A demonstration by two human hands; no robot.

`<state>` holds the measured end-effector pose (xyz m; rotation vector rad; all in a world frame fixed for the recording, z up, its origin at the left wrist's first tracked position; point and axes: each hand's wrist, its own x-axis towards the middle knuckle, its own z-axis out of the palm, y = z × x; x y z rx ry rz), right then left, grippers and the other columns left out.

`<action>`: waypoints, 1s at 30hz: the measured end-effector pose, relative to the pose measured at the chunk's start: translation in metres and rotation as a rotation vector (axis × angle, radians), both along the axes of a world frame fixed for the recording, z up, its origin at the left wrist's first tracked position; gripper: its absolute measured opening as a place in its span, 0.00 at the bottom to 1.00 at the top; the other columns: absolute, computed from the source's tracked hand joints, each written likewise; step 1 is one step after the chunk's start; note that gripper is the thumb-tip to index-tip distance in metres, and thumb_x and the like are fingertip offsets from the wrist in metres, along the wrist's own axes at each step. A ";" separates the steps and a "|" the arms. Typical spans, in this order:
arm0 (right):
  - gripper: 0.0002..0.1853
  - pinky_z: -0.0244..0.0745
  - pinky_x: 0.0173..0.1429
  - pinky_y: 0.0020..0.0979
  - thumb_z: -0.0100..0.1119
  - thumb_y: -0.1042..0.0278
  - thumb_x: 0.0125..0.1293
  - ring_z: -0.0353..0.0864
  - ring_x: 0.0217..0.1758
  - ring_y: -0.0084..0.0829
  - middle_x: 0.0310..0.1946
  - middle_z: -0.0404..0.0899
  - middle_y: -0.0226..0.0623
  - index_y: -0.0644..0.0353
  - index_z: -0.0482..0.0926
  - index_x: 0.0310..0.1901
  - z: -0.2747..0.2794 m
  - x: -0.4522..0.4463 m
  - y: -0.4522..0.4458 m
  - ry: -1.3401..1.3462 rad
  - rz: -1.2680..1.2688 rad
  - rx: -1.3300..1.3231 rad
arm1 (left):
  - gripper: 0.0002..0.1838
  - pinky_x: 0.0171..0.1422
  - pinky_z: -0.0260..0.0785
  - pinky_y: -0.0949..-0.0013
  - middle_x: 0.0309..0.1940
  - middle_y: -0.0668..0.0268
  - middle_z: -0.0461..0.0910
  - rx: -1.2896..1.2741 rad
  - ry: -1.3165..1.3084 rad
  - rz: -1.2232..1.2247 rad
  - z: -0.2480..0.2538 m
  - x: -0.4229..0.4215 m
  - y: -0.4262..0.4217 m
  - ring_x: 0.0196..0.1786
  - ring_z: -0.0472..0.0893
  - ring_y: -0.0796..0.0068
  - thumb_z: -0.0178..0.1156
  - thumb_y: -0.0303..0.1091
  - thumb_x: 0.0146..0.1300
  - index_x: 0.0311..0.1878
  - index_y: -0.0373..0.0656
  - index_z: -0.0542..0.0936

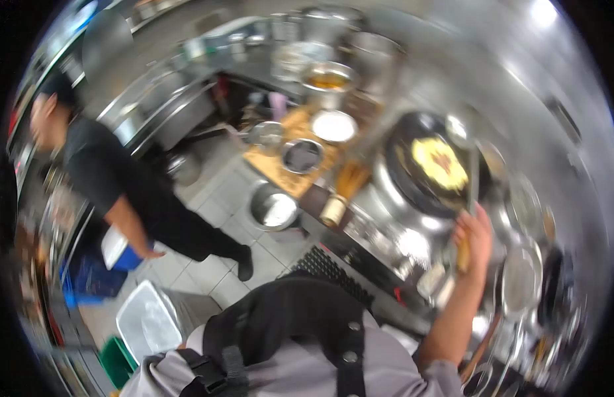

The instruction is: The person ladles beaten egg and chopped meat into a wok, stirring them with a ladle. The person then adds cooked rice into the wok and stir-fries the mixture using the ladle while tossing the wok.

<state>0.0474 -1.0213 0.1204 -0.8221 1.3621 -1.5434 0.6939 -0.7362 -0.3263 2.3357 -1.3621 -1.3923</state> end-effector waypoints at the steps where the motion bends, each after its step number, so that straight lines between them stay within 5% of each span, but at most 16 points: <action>1: 0.27 0.63 0.22 0.21 0.62 0.72 0.71 0.71 0.22 0.17 0.28 0.75 0.26 0.58 0.68 0.69 -0.007 -0.003 0.002 0.019 0.005 0.036 | 0.19 0.55 0.78 0.54 0.40 0.52 0.89 -0.003 -0.016 -0.030 -0.005 0.003 -0.006 0.48 0.89 0.56 0.67 0.47 0.63 0.46 0.41 0.87; 11: 0.29 0.71 0.23 0.28 0.61 0.74 0.68 0.75 0.22 0.24 0.28 0.78 0.32 0.60 0.66 0.70 -0.100 -0.045 -0.012 0.342 -0.094 0.249 | 0.19 0.54 0.78 0.53 0.39 0.52 0.89 -0.031 0.037 -0.370 -0.007 -0.018 -0.069 0.45 0.88 0.55 0.65 0.49 0.66 0.44 0.40 0.86; 13: 0.29 0.71 0.24 0.28 0.61 0.74 0.68 0.75 0.22 0.24 0.28 0.77 0.32 0.60 0.67 0.70 -0.086 -0.047 -0.006 0.050 0.026 0.239 | 0.19 0.54 0.78 0.52 0.39 0.53 0.89 -0.061 0.059 -0.429 -0.005 -0.038 -0.095 0.44 0.88 0.55 0.65 0.49 0.66 0.43 0.40 0.86; 15: 0.29 0.71 0.24 0.28 0.62 0.74 0.68 0.74 0.22 0.23 0.28 0.77 0.32 0.58 0.67 0.70 -0.083 -0.074 -0.022 -0.144 0.091 0.208 | 0.19 0.52 0.77 0.51 0.38 0.53 0.87 -0.233 0.131 -0.458 0.018 -0.074 -0.136 0.42 0.87 0.52 0.64 0.49 0.68 0.42 0.40 0.86; 17: 0.29 0.70 0.24 0.27 0.62 0.72 0.68 0.74 0.22 0.23 0.28 0.76 0.32 0.58 0.67 0.70 -0.090 -0.097 -0.048 -0.156 0.147 0.221 | 0.17 0.52 0.76 0.50 0.38 0.53 0.86 -0.392 -0.008 -0.724 -0.022 -0.107 -0.172 0.42 0.85 0.50 0.62 0.47 0.69 0.41 0.40 0.85; 19: 0.30 0.72 0.26 0.29 0.63 0.77 0.66 0.76 0.22 0.25 0.27 0.77 0.34 0.66 0.68 0.70 -0.077 -0.088 -0.056 0.147 0.077 0.215 | 0.16 0.53 0.77 0.50 0.41 0.53 0.86 -0.401 -0.072 -0.765 0.009 -0.182 -0.211 0.45 0.86 0.49 0.62 0.45 0.70 0.42 0.40 0.85; 21: 0.31 0.73 0.26 0.29 0.62 0.78 0.65 0.76 0.21 0.25 0.27 0.78 0.34 0.67 0.67 0.70 -0.078 -0.101 -0.056 0.115 0.036 0.155 | 0.10 0.53 0.80 0.51 0.42 0.54 0.84 -0.946 0.015 -1.145 0.012 -0.247 -0.241 0.46 0.85 0.49 0.65 0.37 0.69 0.44 0.40 0.83; 23: 0.31 0.73 0.26 0.30 0.62 0.78 0.65 0.76 0.21 0.25 0.27 0.78 0.35 0.67 0.67 0.70 -0.089 -0.110 -0.052 0.186 -0.012 0.165 | 0.14 0.56 0.80 0.52 0.48 0.53 0.84 -0.349 0.284 -0.783 0.057 -0.338 -0.252 0.49 0.86 0.49 0.65 0.41 0.70 0.50 0.41 0.84; 26: 0.29 0.73 0.26 0.30 0.62 0.77 0.66 0.77 0.22 0.25 0.28 0.78 0.36 0.66 0.67 0.69 -0.107 -0.113 -0.057 0.272 -0.088 0.177 | 0.21 0.59 0.80 0.53 0.50 0.51 0.85 -0.342 0.513 -0.952 0.066 -0.435 -0.257 0.52 0.86 0.48 0.64 0.45 0.72 0.61 0.44 0.81; 27: 0.29 0.74 0.25 0.30 0.62 0.76 0.66 0.77 0.22 0.26 0.28 0.78 0.36 0.65 0.67 0.68 -0.112 -0.111 -0.058 0.301 -0.093 0.204 | 0.23 0.60 0.79 0.52 0.50 0.50 0.85 -0.527 0.520 -1.090 0.066 -0.465 -0.255 0.53 0.86 0.47 0.63 0.45 0.72 0.65 0.44 0.79; 28: 0.29 0.74 0.25 0.30 0.63 0.76 0.67 0.77 0.22 0.26 0.29 0.79 0.37 0.64 0.67 0.68 -0.104 -0.109 -0.055 0.104 -0.037 0.217 | 0.26 0.61 0.79 0.52 0.50 0.49 0.85 -0.716 0.533 -1.218 0.066 -0.494 -0.251 0.54 0.86 0.46 0.63 0.46 0.73 0.69 0.44 0.76; 30: 0.29 0.73 0.24 0.29 0.63 0.75 0.67 0.77 0.22 0.26 0.29 0.80 0.37 0.62 0.67 0.69 -0.090 -0.121 -0.044 -0.282 0.072 0.188 | 0.28 0.61 0.78 0.51 0.50 0.48 0.86 -0.505 0.559 -1.305 0.078 -0.541 -0.249 0.55 0.85 0.46 0.62 0.47 0.73 0.71 0.45 0.75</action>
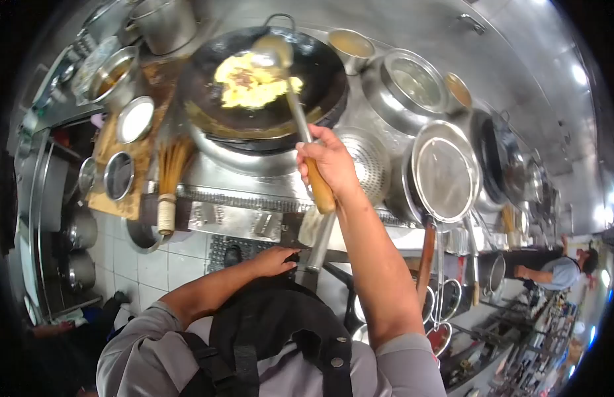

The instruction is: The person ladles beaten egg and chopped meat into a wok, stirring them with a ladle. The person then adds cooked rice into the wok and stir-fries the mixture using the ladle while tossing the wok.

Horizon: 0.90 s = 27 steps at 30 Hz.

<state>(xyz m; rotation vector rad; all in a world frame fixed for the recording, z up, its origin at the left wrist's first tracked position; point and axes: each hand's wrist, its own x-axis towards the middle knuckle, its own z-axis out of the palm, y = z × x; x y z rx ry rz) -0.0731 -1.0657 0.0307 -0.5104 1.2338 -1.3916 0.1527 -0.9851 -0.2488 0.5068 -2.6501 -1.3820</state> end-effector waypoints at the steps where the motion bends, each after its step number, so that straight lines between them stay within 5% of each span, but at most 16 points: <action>1: 0.30 0.73 0.24 0.29 0.64 0.77 0.67 0.78 0.22 0.25 0.30 0.80 0.36 0.61 0.67 0.70 0.010 -0.002 0.008 -0.019 0.047 0.029 | 0.29 0.62 0.77 0.51 0.50 0.47 0.86 0.100 -0.141 -0.086 0.010 -0.018 -0.002 0.55 0.85 0.45 0.61 0.48 0.74 0.73 0.45 0.73; 2: 0.31 0.73 0.24 0.29 0.64 0.78 0.67 0.78 0.22 0.24 0.30 0.80 0.35 0.60 0.67 0.70 0.011 0.002 0.019 0.006 0.061 0.019 | 0.33 0.73 0.70 0.50 0.68 0.45 0.77 0.216 -0.355 -0.178 0.023 -0.034 -0.006 0.68 0.78 0.44 0.59 0.51 0.73 0.76 0.47 0.70; 5: 0.33 0.73 0.23 0.29 0.64 0.79 0.67 0.77 0.20 0.23 0.29 0.80 0.32 0.56 0.66 0.72 0.004 0.022 0.050 0.109 0.124 0.017 | 0.33 0.75 0.68 0.50 0.70 0.46 0.75 0.138 -0.419 -0.299 -0.024 -0.073 0.007 0.72 0.75 0.46 0.60 0.50 0.71 0.76 0.48 0.70; 6: 0.33 0.72 0.23 0.29 0.63 0.79 0.68 0.76 0.19 0.23 0.28 0.79 0.32 0.55 0.66 0.73 0.004 0.022 0.060 0.093 0.144 0.015 | 0.33 0.78 0.65 0.50 0.72 0.48 0.74 0.323 -0.058 -0.254 -0.137 -0.090 0.035 0.75 0.72 0.48 0.60 0.49 0.70 0.75 0.47 0.71; 8: 0.34 0.73 0.24 0.27 0.61 0.81 0.69 0.76 0.20 0.22 0.28 0.78 0.32 0.54 0.65 0.75 0.010 0.023 0.075 0.077 0.171 0.068 | 0.33 0.78 0.64 0.50 0.72 0.48 0.73 0.338 -0.163 -0.323 -0.131 -0.097 0.022 0.75 0.71 0.49 0.60 0.46 0.69 0.76 0.47 0.70; 23: 0.38 0.73 0.29 0.24 0.59 0.84 0.71 0.74 0.25 0.20 0.39 0.78 0.33 0.47 0.60 0.79 -0.029 0.045 0.110 0.043 0.147 0.009 | 0.40 0.82 0.58 0.53 0.75 0.51 0.70 1.001 0.204 -0.297 -0.083 -0.073 0.001 0.79 0.67 0.53 0.63 0.26 0.61 0.79 0.47 0.65; 25: 0.37 0.74 0.27 0.23 0.57 0.85 0.70 0.74 0.24 0.20 0.38 0.78 0.34 0.48 0.62 0.77 -0.021 0.050 0.107 0.015 0.096 0.015 | 0.44 0.83 0.57 0.55 0.77 0.51 0.67 0.543 0.194 -0.361 -0.148 -0.081 0.022 0.81 0.65 0.55 0.61 0.19 0.57 0.80 0.48 0.63; 27: 0.38 0.75 0.31 0.24 0.57 0.87 0.70 0.75 0.25 0.21 0.39 0.79 0.33 0.47 0.60 0.78 -0.022 0.048 0.106 0.012 0.129 0.028 | 0.45 0.84 0.56 0.55 0.77 0.51 0.67 0.464 0.046 -0.333 -0.097 -0.073 0.006 0.82 0.63 0.55 0.60 0.18 0.57 0.80 0.47 0.62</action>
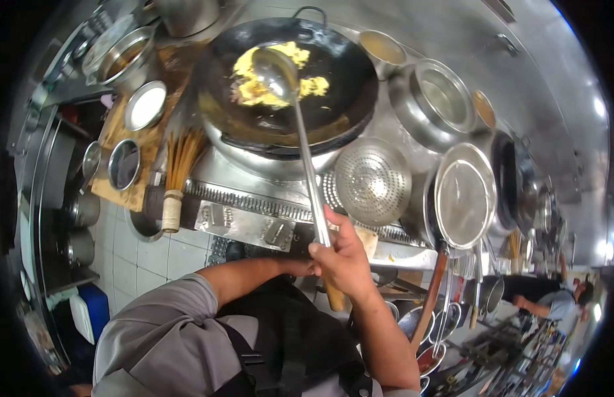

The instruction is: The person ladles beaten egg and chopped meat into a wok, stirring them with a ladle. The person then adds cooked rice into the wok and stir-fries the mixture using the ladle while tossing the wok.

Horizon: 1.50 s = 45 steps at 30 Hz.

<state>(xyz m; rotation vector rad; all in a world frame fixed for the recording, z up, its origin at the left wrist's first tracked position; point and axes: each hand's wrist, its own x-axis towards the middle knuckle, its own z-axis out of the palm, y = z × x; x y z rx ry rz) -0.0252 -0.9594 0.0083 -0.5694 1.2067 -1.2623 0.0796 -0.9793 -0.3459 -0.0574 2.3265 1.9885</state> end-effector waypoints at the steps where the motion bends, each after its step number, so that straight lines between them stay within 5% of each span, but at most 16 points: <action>1: 0.38 0.75 0.30 0.24 0.56 0.87 0.69 0.75 0.25 0.21 0.38 0.79 0.34 0.48 0.61 0.78 0.003 0.001 -0.001 0.001 -0.009 0.018 | 0.45 0.85 0.55 0.55 0.77 0.50 0.67 -0.093 -0.116 -0.044 0.035 0.004 -0.009 0.83 0.62 0.55 0.59 0.18 0.57 0.81 0.47 0.62; 4: 0.37 0.74 0.29 0.24 0.56 0.86 0.69 0.74 0.24 0.20 0.37 0.79 0.34 0.49 0.61 0.77 0.005 0.003 -0.004 0.019 -0.013 0.027 | 0.43 0.85 0.55 0.55 0.77 0.48 0.66 -0.085 -0.109 -0.002 0.082 0.014 -0.021 0.82 0.63 0.53 0.59 0.21 0.59 0.81 0.46 0.62; 7: 0.36 0.73 0.27 0.24 0.57 0.85 0.69 0.75 0.23 0.20 0.35 0.79 0.33 0.50 0.62 0.77 0.007 0.005 -0.006 0.048 -0.017 0.018 | 0.38 0.82 0.57 0.53 0.76 0.44 0.67 -0.127 -0.254 -0.103 0.024 0.010 -0.007 0.79 0.67 0.48 0.62 0.35 0.67 0.79 0.40 0.63; 12: 0.35 0.72 0.23 0.26 0.59 0.81 0.68 0.76 0.20 0.24 0.29 0.79 0.35 0.54 0.64 0.75 0.020 0.002 -0.012 0.003 -0.071 0.090 | 0.38 0.79 0.63 0.53 0.72 0.45 0.72 -0.194 -0.211 -0.027 0.045 0.044 0.006 0.74 0.72 0.47 0.66 0.39 0.68 0.78 0.39 0.66; 14: 0.33 0.71 0.22 0.26 0.59 0.81 0.67 0.76 0.19 0.24 0.28 0.79 0.34 0.56 0.65 0.74 0.025 -0.006 -0.023 -0.048 -0.069 0.086 | 0.37 0.77 0.65 0.53 0.69 0.46 0.75 -0.245 -0.173 0.040 0.089 0.075 -0.002 0.72 0.74 0.47 0.67 0.41 0.68 0.77 0.39 0.68; 16: 0.31 0.70 0.22 0.25 0.59 0.83 0.67 0.75 0.19 0.22 0.28 0.79 0.33 0.60 0.67 0.72 0.028 -0.012 -0.044 0.213 -0.010 0.059 | 0.34 0.75 0.68 0.54 0.65 0.50 0.78 0.184 -0.332 -0.010 0.185 0.128 -0.040 0.68 0.77 0.50 0.69 0.43 0.68 0.73 0.38 0.73; 20: 0.30 0.70 0.24 0.24 0.59 0.83 0.67 0.74 0.19 0.21 0.29 0.78 0.32 0.64 0.69 0.71 0.018 -0.011 -0.075 0.394 -0.102 -0.081 | 0.33 0.70 0.69 0.49 0.68 0.48 0.73 -0.950 0.138 0.777 0.283 0.229 -0.092 0.65 0.74 0.42 0.74 0.41 0.59 0.67 0.43 0.77; 22: 0.30 0.71 0.25 0.25 0.61 0.81 0.66 0.75 0.21 0.22 0.29 0.78 0.33 0.67 0.68 0.70 0.018 -0.017 -0.097 0.512 -0.182 -0.069 | 0.36 0.70 0.69 0.42 0.73 0.44 0.65 -1.222 -0.203 0.934 0.313 0.255 -0.121 0.66 0.72 0.37 0.75 0.38 0.55 0.67 0.39 0.76; 27: 0.33 0.73 0.27 0.30 0.62 0.80 0.64 0.77 0.23 0.25 0.30 0.79 0.35 0.67 0.68 0.72 0.033 -0.001 -0.149 0.723 -0.085 -0.013 | 0.36 0.77 0.63 0.42 0.76 0.43 0.61 -0.904 -0.554 0.998 0.247 0.312 -0.185 0.72 0.66 0.33 0.73 0.34 0.55 0.67 0.32 0.74; 30: 0.33 0.78 0.33 0.34 0.62 0.78 0.64 0.82 0.27 0.30 0.31 0.80 0.40 0.61 0.69 0.73 0.040 0.006 -0.129 0.754 0.055 0.046 | 0.34 0.78 0.62 0.48 0.74 0.45 0.64 -1.212 -0.516 0.937 0.261 0.314 -0.219 0.71 0.67 0.33 0.71 0.34 0.58 0.66 0.30 0.74; 33: 0.36 0.75 0.34 0.31 0.63 0.77 0.63 0.77 0.26 0.27 0.31 0.80 0.34 0.55 0.70 0.74 0.050 0.007 -0.069 1.075 0.198 0.075 | 0.27 0.76 0.65 0.50 0.69 0.48 0.72 -1.090 0.071 0.984 0.345 0.236 -0.225 0.70 0.71 0.44 0.68 0.36 0.66 0.66 0.35 0.77; 36: 0.35 0.77 0.38 0.33 0.64 0.77 0.62 0.77 0.28 0.29 0.33 0.81 0.34 0.55 0.72 0.73 0.066 0.024 -0.014 1.364 0.187 0.019 | 0.25 0.73 0.67 0.52 0.62 0.52 0.78 -1.021 0.336 0.733 0.370 0.145 -0.223 0.67 0.75 0.49 0.64 0.42 0.70 0.64 0.37 0.79; 38: 0.34 0.77 0.45 0.37 0.64 0.75 0.63 0.83 0.35 0.35 0.29 0.79 0.44 0.53 0.72 0.73 0.079 0.049 0.009 1.335 0.164 0.123 | 0.17 0.56 0.71 0.49 0.45 0.58 0.84 -1.132 0.332 0.674 0.364 0.107 -0.220 0.53 0.81 0.53 0.63 0.44 0.70 0.52 0.41 0.84; 40: 0.34 0.76 0.43 0.36 0.65 0.75 0.63 0.80 0.33 0.32 0.28 0.77 0.42 0.53 0.72 0.73 0.093 0.063 0.043 1.205 0.129 0.162 | 0.13 0.51 0.73 0.48 0.34 0.58 0.84 -1.029 0.136 0.668 0.379 0.097 -0.217 0.43 0.84 0.52 0.62 0.43 0.70 0.38 0.42 0.84; 42: 0.34 0.72 0.35 0.30 0.66 0.76 0.64 0.74 0.26 0.23 0.25 0.74 0.32 0.54 0.72 0.74 0.111 0.064 0.073 0.855 0.079 0.313 | 0.14 0.49 0.73 0.48 0.31 0.58 0.84 -1.060 0.180 0.691 0.390 0.113 -0.200 0.40 0.84 0.51 0.61 0.42 0.70 0.33 0.42 0.82; 45: 0.33 0.70 0.32 0.28 0.66 0.77 0.64 0.74 0.26 0.21 0.25 0.74 0.28 0.55 0.73 0.73 0.142 0.064 0.077 0.861 0.112 0.386 | 0.16 0.46 0.74 0.49 0.27 0.58 0.83 -1.075 0.264 0.696 0.378 0.124 -0.188 0.36 0.84 0.50 0.60 0.42 0.71 0.28 0.43 0.80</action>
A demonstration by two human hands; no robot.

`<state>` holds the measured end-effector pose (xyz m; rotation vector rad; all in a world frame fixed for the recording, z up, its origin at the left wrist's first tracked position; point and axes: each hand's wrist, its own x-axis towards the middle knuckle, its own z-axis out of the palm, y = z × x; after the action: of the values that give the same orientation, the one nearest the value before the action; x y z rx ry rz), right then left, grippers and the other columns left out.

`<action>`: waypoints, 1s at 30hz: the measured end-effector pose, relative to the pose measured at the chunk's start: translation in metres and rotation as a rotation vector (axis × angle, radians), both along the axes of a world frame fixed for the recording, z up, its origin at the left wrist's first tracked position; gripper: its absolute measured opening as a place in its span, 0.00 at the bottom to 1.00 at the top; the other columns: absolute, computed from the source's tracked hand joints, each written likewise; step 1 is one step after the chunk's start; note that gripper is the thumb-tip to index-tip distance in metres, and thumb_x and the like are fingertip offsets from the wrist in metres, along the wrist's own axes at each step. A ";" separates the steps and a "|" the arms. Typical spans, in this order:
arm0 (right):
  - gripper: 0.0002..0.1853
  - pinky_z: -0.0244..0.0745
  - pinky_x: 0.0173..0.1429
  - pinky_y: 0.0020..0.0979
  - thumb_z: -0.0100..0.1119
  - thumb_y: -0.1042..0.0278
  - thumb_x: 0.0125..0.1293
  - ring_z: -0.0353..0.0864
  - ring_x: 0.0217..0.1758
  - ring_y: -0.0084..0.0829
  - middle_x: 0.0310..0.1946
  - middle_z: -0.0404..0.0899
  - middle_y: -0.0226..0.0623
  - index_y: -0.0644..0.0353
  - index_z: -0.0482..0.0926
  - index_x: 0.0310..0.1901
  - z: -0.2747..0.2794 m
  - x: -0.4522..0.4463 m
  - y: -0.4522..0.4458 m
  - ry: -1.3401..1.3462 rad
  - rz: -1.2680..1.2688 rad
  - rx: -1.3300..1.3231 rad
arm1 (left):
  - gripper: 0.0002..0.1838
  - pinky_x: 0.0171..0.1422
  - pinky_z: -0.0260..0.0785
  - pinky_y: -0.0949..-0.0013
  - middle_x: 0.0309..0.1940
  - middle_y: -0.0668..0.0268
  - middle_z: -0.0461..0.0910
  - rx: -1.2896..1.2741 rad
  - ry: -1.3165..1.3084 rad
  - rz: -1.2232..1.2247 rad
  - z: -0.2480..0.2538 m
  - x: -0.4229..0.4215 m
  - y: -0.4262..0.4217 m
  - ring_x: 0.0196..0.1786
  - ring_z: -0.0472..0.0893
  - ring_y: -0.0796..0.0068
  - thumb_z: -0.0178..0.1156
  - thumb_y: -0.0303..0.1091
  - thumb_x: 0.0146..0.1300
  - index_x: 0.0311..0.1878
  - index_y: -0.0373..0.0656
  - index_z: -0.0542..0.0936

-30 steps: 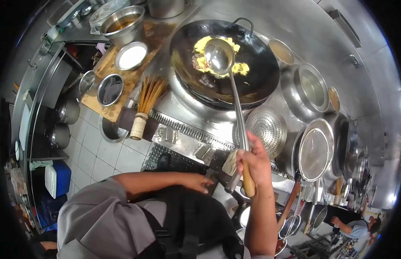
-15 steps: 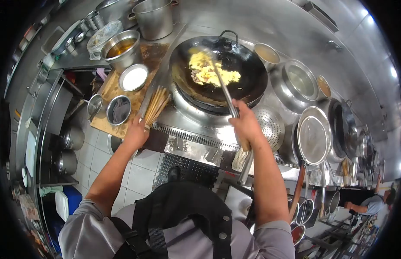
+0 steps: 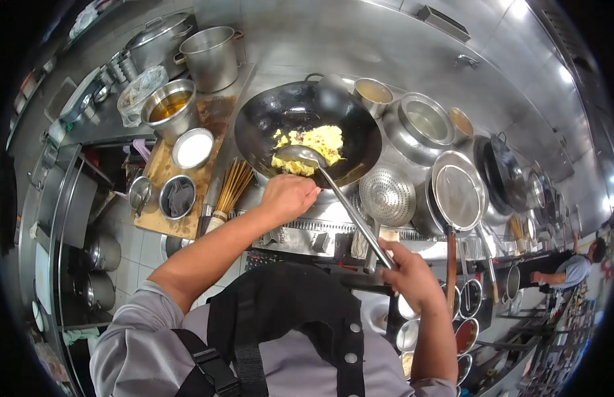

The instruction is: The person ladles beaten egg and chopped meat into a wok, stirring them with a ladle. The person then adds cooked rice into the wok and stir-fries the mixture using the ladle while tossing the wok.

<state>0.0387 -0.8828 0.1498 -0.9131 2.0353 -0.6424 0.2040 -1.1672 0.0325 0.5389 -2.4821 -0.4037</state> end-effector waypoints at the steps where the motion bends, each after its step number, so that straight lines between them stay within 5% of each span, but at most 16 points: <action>1: 0.33 0.73 0.34 0.30 0.66 0.77 0.64 0.74 0.26 0.23 0.25 0.74 0.31 0.53 0.73 0.73 -0.007 -0.003 -0.009 0.006 -0.021 0.001 | 0.15 0.46 0.74 0.50 0.27 0.59 0.83 -0.014 0.055 -0.019 -0.008 -0.002 -0.002 0.36 0.84 0.50 0.59 0.41 0.71 0.28 0.44 0.79; 3: 0.34 0.76 0.37 0.33 0.66 0.76 0.63 0.77 0.28 0.26 0.28 0.77 0.35 0.51 0.73 0.73 -0.018 -0.004 -0.040 0.165 0.056 -0.029 | 0.14 0.45 0.73 0.49 0.27 0.60 0.83 -0.051 0.146 -0.033 -0.027 -0.005 -0.006 0.36 0.83 0.51 0.59 0.41 0.71 0.29 0.45 0.80; 5: 0.35 0.77 0.39 0.35 0.66 0.75 0.63 0.78 0.30 0.28 0.30 0.79 0.38 0.51 0.72 0.73 -0.097 -0.030 -0.070 0.383 0.144 -0.377 | 0.13 0.44 0.70 0.49 0.27 0.61 0.82 -0.087 0.110 0.001 -0.038 0.006 0.003 0.36 0.81 0.52 0.60 0.41 0.70 0.30 0.46 0.80; 9: 0.35 0.77 0.40 0.34 0.66 0.76 0.63 0.80 0.31 0.28 0.32 0.81 0.35 0.54 0.73 0.73 -0.077 -0.007 -0.073 0.439 0.065 -0.252 | 0.10 0.36 0.74 0.54 0.25 0.65 0.82 -0.133 0.070 -0.138 -0.041 0.069 0.052 0.30 0.82 0.59 0.66 0.41 0.66 0.29 0.51 0.83; 13: 0.35 0.74 0.36 0.31 0.66 0.77 0.62 0.76 0.27 0.23 0.27 0.77 0.29 0.53 0.74 0.74 -0.011 0.001 -0.001 -0.118 -0.087 -0.103 | 0.09 0.34 0.74 0.52 0.26 0.64 0.82 -0.140 0.128 -0.130 0.008 0.039 0.019 0.30 0.82 0.55 0.66 0.39 0.66 0.29 0.50 0.83; 16: 0.34 0.74 0.37 0.33 0.65 0.76 0.62 0.76 0.26 0.27 0.25 0.77 0.35 0.51 0.75 0.73 0.003 -0.006 -0.018 0.104 0.028 -0.040 | 0.15 0.40 0.72 0.49 0.25 0.60 0.81 -0.059 0.155 -0.071 -0.010 -0.005 -0.010 0.34 0.81 0.51 0.61 0.42 0.70 0.28 0.46 0.80; 18: 0.35 0.75 0.38 0.36 0.65 0.75 0.62 0.77 0.27 0.31 0.25 0.77 0.39 0.50 0.75 0.73 -0.037 -0.013 -0.053 0.170 0.052 -0.044 | 0.15 0.41 0.71 0.49 0.25 0.59 0.80 -0.089 0.204 -0.050 -0.029 -0.007 -0.015 0.34 0.80 0.50 0.61 0.42 0.70 0.28 0.45 0.79; 20: 0.36 0.78 0.40 0.35 0.66 0.79 0.61 0.80 0.31 0.28 0.31 0.80 0.37 0.52 0.74 0.73 -0.100 -0.032 -0.086 0.400 0.096 -0.383 | 0.15 0.39 0.69 0.49 0.23 0.59 0.78 -0.148 0.133 -0.022 -0.040 0.008 -0.001 0.32 0.78 0.50 0.63 0.41 0.68 0.26 0.45 0.78; 25: 0.36 0.78 0.48 0.33 0.66 0.77 0.62 0.82 0.41 0.27 0.37 0.84 0.42 0.51 0.73 0.74 -0.012 -0.019 -0.033 0.293 0.121 -0.168 | 0.11 0.32 0.73 0.57 0.21 0.65 0.80 -0.207 0.080 -0.158 -0.021 0.069 0.041 0.26 0.80 0.58 0.69 0.39 0.63 0.26 0.49 0.83; 27: 0.36 0.77 0.43 0.38 0.66 0.73 0.61 0.81 0.32 0.41 0.31 0.82 0.47 0.51 0.74 0.73 0.000 -0.030 0.001 0.028 0.104 -0.159 | 0.08 0.33 0.74 0.55 0.23 0.65 0.81 -0.136 0.224 -0.136 -0.004 0.046 0.016 0.28 0.81 0.57 0.68 0.39 0.64 0.30 0.48 0.85; 30: 0.36 0.78 0.44 0.38 0.66 0.72 0.62 0.82 0.32 0.40 0.32 0.84 0.48 0.51 0.73 0.74 0.018 -0.022 -0.017 0.212 0.176 -0.035 | 0.14 0.41 0.73 0.50 0.25 0.63 0.81 -0.081 0.123 -0.075 -0.008 0.010 -0.017 0.34 0.81 0.54 0.63 0.43 0.67 0.27 0.48 0.79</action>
<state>0.0166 -0.8997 0.1680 -1.2099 2.1030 -0.5041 0.2141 -1.1847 0.0249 0.3774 -2.3937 -0.3531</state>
